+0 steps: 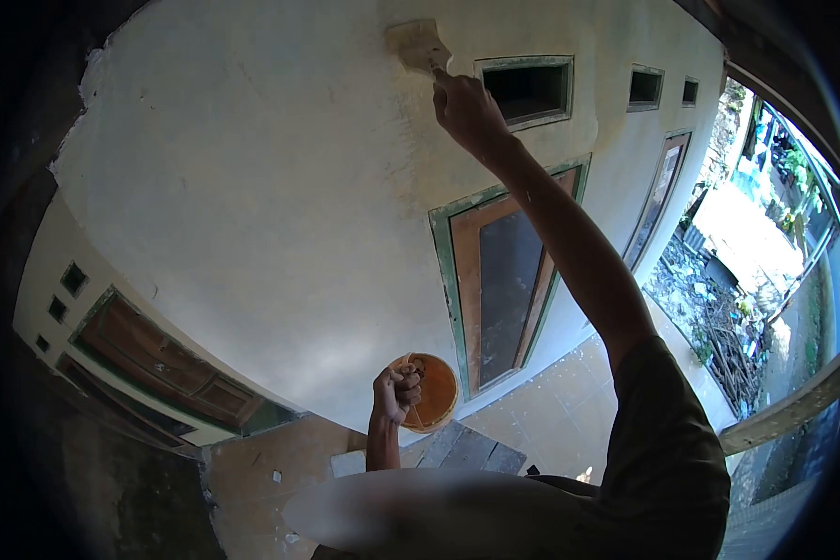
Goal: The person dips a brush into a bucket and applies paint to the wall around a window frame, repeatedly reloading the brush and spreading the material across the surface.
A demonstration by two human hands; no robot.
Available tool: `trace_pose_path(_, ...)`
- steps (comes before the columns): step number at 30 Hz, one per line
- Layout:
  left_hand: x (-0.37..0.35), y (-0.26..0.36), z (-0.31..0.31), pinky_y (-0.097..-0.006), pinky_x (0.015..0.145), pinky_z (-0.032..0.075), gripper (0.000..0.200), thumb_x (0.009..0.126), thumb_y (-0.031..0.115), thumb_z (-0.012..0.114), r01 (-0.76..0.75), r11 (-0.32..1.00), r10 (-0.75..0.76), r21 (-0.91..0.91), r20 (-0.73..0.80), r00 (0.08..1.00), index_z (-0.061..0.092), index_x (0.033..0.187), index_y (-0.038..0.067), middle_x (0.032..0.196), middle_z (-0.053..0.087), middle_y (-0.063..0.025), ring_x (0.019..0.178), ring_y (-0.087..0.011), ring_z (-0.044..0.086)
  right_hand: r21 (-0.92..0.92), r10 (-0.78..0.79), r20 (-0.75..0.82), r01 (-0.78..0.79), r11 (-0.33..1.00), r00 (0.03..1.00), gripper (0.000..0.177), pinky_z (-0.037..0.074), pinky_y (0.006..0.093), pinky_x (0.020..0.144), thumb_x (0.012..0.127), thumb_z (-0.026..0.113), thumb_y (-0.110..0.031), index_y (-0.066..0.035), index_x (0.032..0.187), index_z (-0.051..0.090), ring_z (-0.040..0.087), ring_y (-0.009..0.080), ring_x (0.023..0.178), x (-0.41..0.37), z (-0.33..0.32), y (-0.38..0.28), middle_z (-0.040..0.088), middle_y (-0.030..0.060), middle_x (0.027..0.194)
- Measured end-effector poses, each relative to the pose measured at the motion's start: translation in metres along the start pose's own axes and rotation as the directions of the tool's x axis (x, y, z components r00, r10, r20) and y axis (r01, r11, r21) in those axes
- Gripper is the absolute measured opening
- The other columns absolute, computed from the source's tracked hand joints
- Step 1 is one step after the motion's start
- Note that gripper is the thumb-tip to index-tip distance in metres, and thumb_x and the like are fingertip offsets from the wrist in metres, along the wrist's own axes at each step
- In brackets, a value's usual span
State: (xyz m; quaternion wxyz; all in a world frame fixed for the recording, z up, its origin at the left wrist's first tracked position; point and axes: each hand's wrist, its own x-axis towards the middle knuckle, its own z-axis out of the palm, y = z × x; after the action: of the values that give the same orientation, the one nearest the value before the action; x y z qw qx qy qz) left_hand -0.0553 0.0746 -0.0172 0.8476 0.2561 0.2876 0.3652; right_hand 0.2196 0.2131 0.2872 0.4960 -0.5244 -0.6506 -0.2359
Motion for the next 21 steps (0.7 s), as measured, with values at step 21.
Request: trace_pose_path(21, -0.012, -0.004, 0.007, -0.0231, 0.037, 0.017, 0.009, 0.071, 0.019, 0.037, 0.012, 1.000, -0.012, 0.024, 0.019, 1.000, 0.040, 0.077, 0.012, 0.050, 0.021, 0.0072, 0.037, -0.0061, 0.016, -0.128, 0.335, 0.737, -0.366, 0.922, 0.587, 0.020, 0.050, 0.0420, 0.075, 0.068, 0.054, -0.002, 0.008, 0.085, 0.059, 0.060, 0.0378, 0.087, -0.206, 0.013, 0.029, 0.060, 0.0278, 0.089)
